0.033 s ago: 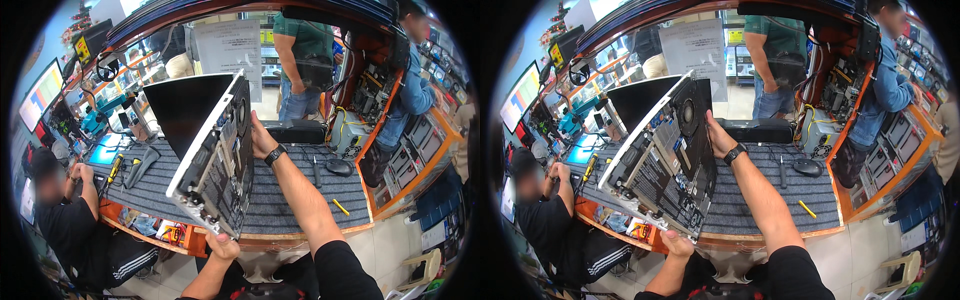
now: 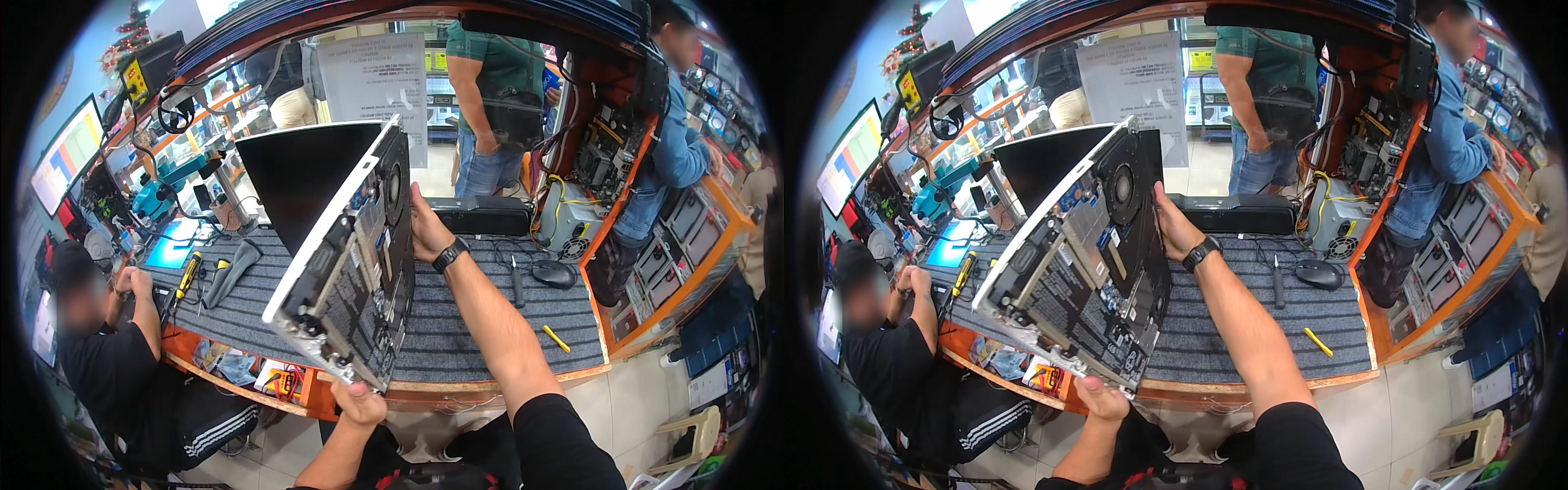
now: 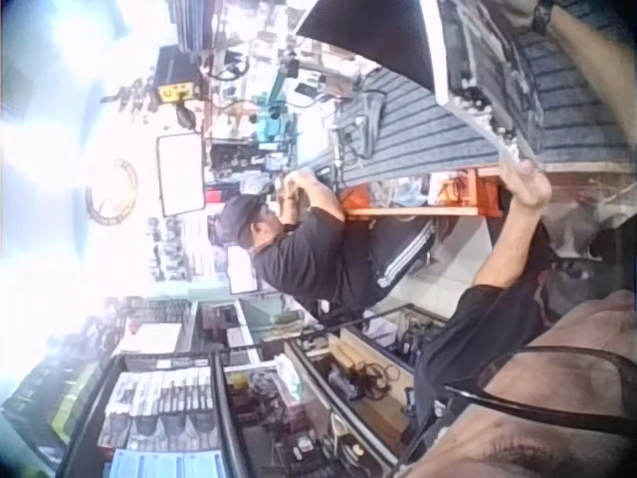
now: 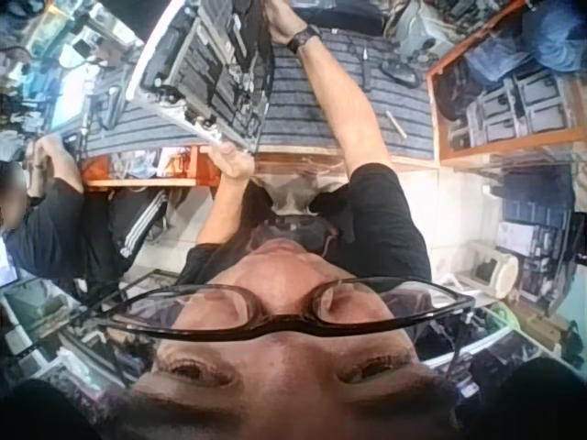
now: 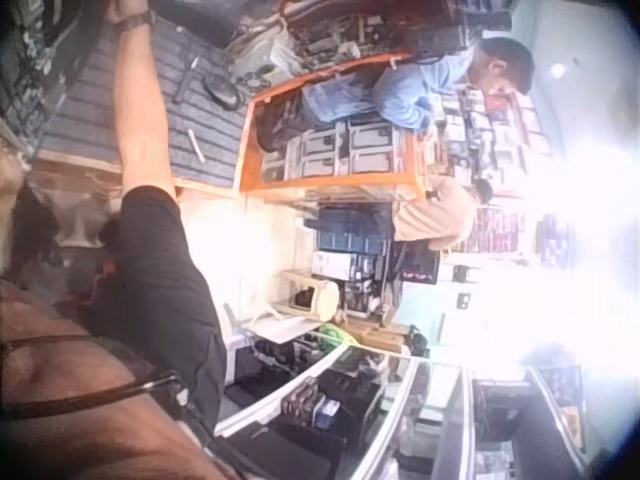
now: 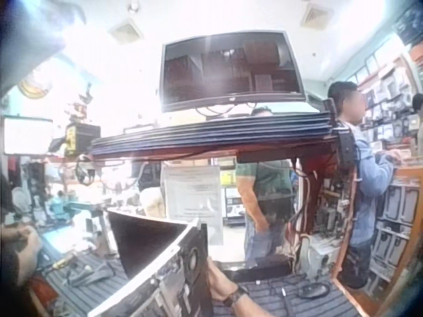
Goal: The person works on a disassembled laptop placed on a workbench. They use a screwdriver to remove screws from the laptop's internal components and a small brush to clean dust from the motherboard and battery area. The person also handles a computer mouse and a screwdriver set during the process.
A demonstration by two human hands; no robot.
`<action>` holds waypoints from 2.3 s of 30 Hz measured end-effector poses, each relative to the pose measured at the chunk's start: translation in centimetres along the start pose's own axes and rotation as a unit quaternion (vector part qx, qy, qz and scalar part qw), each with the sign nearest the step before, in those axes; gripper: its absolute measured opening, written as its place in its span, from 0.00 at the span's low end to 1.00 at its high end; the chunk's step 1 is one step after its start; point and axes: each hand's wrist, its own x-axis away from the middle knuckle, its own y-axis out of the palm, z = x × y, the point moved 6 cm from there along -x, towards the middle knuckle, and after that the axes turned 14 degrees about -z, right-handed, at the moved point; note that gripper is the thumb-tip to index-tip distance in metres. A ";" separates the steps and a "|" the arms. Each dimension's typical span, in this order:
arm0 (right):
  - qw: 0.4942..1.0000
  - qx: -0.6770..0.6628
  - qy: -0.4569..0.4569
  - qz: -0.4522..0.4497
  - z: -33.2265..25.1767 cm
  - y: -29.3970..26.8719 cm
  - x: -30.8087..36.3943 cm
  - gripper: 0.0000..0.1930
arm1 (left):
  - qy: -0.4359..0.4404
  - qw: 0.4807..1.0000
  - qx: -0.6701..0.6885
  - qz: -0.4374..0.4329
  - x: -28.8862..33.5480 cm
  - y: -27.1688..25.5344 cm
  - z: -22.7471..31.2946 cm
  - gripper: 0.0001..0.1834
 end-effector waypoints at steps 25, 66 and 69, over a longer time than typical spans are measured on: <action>0.976 0.091 -0.151 0.126 -2.8 16.1 13.5 0.41 | -0.314 0.611 0.720 -0.097 -12.1 -6.9 -11.3 0.25; 0.908 -0.165 -0.307 0.233 9.5 17.2 23.8 0.41 | -0.233 0.859 0.157 -0.429 -16.3 -4.6 -6.2 0.26; 0.908 -0.172 -0.305 0.230 9.8 17.3 23.7 0.41 | -0.156 0.900 0.135 -0.385 -16.5 -6.4 -6.1 0.28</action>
